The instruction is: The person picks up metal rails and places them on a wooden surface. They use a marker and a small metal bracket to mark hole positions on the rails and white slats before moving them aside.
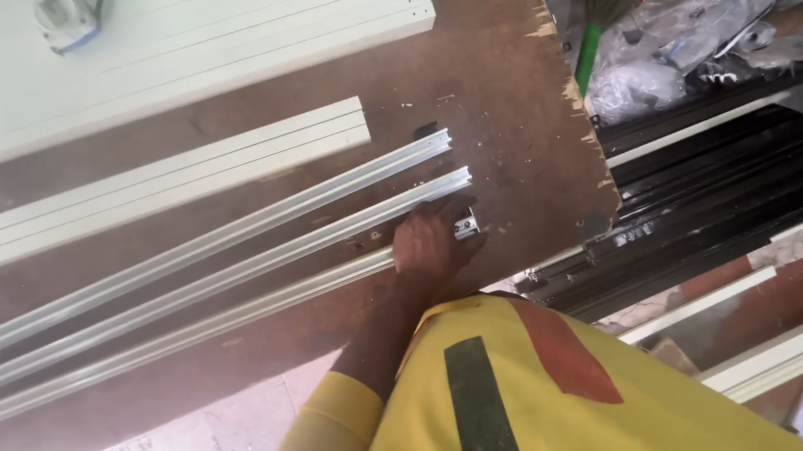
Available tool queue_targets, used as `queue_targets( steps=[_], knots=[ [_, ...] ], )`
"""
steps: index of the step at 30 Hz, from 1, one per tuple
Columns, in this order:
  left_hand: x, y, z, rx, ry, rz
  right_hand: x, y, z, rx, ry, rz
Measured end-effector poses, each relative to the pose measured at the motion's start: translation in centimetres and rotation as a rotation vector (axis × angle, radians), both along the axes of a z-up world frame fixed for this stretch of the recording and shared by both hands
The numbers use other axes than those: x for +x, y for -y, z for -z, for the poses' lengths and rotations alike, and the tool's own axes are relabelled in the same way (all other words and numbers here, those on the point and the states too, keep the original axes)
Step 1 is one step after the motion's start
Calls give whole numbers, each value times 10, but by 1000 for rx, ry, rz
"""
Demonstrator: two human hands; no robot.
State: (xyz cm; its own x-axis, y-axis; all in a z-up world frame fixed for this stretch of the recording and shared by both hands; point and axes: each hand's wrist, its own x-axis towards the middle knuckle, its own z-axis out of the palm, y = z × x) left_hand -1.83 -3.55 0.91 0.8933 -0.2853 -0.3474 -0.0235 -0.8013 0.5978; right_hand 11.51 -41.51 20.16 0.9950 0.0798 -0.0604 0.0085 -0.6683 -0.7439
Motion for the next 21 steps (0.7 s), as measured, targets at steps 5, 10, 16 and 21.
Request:
queue_targets(
  steps=[5, 10, 16, 21],
  knots=[
    [-9, -17, 8, -95, 232, -19, -58, -90, 69, -79, -25, -40],
    [1, -53, -32, 241, 324, 11, -108, -171, 151, -110, -33, -105],
    [16, -70, -36, 443, 274, 119, -136, -203, 213, -245, 247, -361],
    [27, -75, -28, 418, 176, 145, -126, -162, 239, -215, 157, -225]
  ],
)
